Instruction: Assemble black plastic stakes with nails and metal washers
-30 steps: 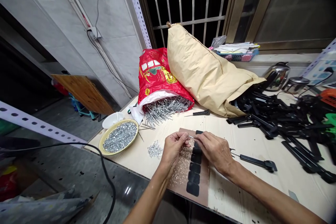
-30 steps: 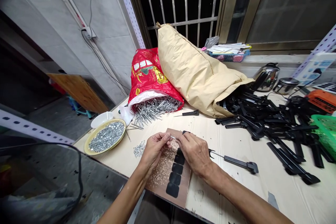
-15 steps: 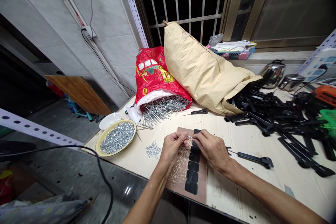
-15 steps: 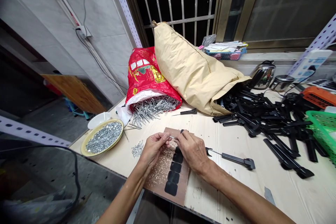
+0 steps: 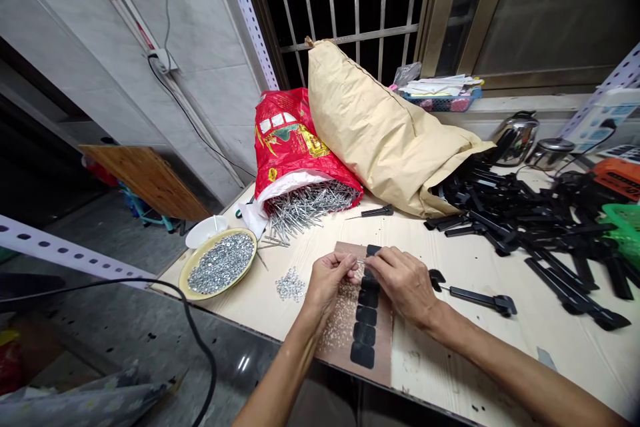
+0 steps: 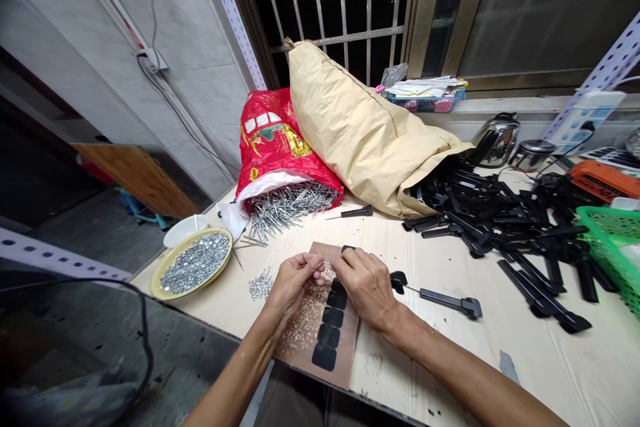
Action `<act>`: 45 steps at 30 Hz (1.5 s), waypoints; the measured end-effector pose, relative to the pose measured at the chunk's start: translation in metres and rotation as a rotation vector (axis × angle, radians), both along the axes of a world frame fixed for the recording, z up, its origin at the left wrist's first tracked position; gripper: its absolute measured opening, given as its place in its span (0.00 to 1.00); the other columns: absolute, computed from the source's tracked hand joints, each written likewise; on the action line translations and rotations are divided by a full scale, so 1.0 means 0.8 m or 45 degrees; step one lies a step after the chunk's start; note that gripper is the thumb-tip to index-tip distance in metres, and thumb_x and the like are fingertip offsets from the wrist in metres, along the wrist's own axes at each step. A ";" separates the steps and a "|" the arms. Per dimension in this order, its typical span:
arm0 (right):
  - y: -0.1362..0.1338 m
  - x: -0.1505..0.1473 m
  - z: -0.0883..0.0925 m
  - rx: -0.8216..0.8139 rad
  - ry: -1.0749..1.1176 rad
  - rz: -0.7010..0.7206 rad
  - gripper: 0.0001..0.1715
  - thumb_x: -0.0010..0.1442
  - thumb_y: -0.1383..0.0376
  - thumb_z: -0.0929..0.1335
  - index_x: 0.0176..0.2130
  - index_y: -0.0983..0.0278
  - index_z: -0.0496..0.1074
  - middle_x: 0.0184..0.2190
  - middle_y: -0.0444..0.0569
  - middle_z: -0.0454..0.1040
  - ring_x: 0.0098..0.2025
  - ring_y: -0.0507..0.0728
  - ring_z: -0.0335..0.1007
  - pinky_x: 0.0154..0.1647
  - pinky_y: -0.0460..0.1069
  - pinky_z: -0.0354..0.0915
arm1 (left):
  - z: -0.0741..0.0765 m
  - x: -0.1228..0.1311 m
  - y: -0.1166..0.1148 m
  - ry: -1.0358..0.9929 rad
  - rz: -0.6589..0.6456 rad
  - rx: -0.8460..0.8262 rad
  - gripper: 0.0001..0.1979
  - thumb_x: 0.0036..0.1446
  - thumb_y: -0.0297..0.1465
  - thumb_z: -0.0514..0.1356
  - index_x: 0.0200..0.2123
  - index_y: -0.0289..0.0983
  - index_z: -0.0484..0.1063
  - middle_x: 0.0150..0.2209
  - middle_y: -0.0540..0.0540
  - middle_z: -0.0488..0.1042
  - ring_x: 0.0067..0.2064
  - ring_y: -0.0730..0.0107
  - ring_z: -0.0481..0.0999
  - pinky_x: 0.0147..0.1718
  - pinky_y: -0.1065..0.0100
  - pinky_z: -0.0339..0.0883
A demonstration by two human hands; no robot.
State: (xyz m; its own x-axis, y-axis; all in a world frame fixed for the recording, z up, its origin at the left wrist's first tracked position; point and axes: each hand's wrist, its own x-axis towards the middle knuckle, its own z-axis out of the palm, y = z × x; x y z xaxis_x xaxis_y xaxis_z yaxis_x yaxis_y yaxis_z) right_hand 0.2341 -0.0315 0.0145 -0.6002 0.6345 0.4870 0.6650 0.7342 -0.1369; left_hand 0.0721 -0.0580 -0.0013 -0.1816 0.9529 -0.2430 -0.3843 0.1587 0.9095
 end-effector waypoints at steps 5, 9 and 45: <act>0.001 -0.001 -0.003 0.021 -0.006 -0.006 0.14 0.66 0.64 0.59 0.35 0.62 0.71 0.30 0.46 0.70 0.33 0.54 0.64 0.32 0.48 0.53 | 0.001 0.003 0.001 0.043 0.039 0.036 0.15 0.42 0.36 0.69 0.25 0.30 0.72 0.22 0.50 0.71 0.20 0.80 0.68 0.21 0.77 0.64; 0.003 -0.003 -0.006 -0.181 0.055 -0.038 0.12 0.65 0.62 0.60 0.37 0.62 0.70 0.31 0.46 0.71 0.32 0.51 0.66 0.30 0.46 0.54 | 0.000 0.003 0.001 0.173 0.054 0.085 0.14 0.45 0.37 0.67 0.26 0.31 0.72 0.23 0.51 0.71 0.20 0.79 0.69 0.21 0.76 0.64; 0.008 0.001 -0.016 0.090 -0.056 0.001 0.12 0.65 0.67 0.60 0.36 0.61 0.71 0.30 0.46 0.70 0.34 0.54 0.60 0.31 0.49 0.51 | -0.004 0.003 0.010 -0.200 -0.056 -0.159 0.19 0.34 0.37 0.72 0.23 0.30 0.70 0.19 0.51 0.69 0.17 0.83 0.64 0.17 0.78 0.62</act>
State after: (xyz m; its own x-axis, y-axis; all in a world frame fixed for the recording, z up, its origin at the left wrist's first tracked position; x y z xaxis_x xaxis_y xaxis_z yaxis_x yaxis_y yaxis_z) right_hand 0.2352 -0.0248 0.0015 -0.6223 0.5991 0.5037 0.6688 0.7414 -0.0554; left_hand 0.0749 -0.0503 -0.0045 -0.0911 0.9197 -0.3819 -0.5097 0.2864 0.8113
